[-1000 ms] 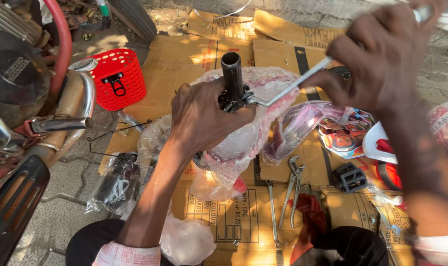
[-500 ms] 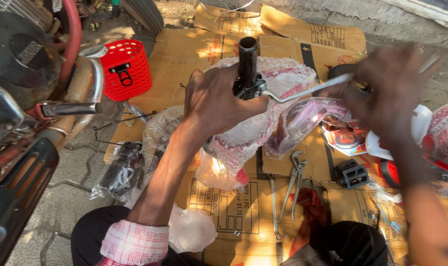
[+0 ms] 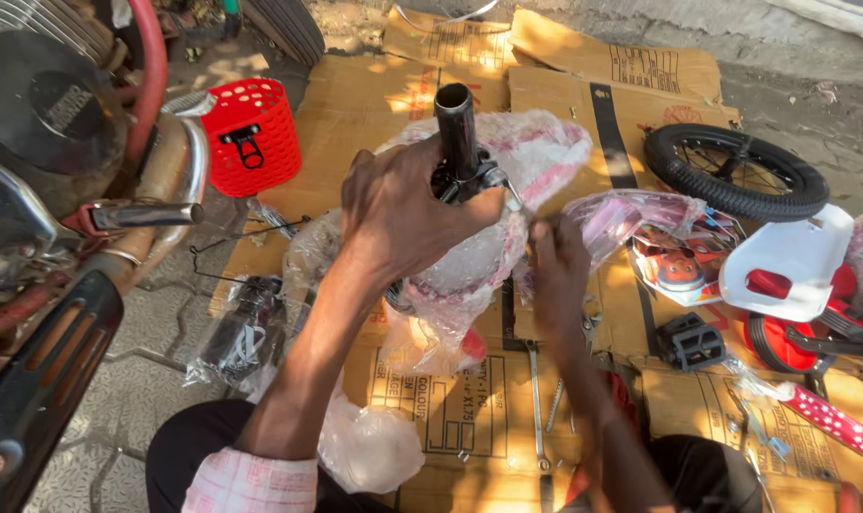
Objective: The person sits on the ground assembling a children's tricycle from new parts. They unwrap bubble-wrapped components, fit the handlebar stem and seat post onto the frame, tighten fasteners with wrenches, and unwrap plastic-covered red body panels and mudguard.
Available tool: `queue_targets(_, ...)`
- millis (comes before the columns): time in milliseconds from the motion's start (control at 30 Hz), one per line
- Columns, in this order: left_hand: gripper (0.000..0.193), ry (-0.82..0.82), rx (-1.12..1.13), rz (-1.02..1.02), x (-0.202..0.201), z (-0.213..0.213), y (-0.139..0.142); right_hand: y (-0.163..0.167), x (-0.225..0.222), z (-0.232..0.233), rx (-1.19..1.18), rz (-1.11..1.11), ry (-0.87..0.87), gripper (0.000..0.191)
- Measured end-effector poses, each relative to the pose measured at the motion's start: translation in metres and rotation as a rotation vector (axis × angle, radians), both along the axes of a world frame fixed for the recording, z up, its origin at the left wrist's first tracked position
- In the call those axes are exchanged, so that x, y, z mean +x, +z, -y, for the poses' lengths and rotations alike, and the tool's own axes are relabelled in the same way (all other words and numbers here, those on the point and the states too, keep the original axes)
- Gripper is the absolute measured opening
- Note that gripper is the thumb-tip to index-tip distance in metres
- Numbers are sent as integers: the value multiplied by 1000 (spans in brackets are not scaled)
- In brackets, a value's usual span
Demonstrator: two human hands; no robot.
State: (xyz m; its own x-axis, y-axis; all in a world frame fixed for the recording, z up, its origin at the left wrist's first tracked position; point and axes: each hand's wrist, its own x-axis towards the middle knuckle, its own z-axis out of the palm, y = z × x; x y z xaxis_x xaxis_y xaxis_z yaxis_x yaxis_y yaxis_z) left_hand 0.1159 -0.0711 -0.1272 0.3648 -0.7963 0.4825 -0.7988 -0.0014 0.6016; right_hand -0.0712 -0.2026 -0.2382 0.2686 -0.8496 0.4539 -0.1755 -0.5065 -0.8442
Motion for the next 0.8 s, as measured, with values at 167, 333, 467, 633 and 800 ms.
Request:
queue_targets(167, 45, -74, -13, 9, 1, 1, 4, -7, -47, 18, 78, -22, 253, 24)
queue_targets(333, 39, -68, 105, 3, -10, 9, 9, 182, -82, 26, -1216, -831, -37, 40)
queue_targets(467, 34, -91, 144, -31, -12, 15, 11, 236, -56, 27, -769, -1087, 55, 40)
queue_targets(633, 32, -38, 26, -145, 5, 4, 0, 178, -53, 55, -1455, -741, -99, 40)
queue_targets(800, 38, -56, -13, -36, 7, 9, 4, 70, -38, 43, -860, -178, 74, 28)
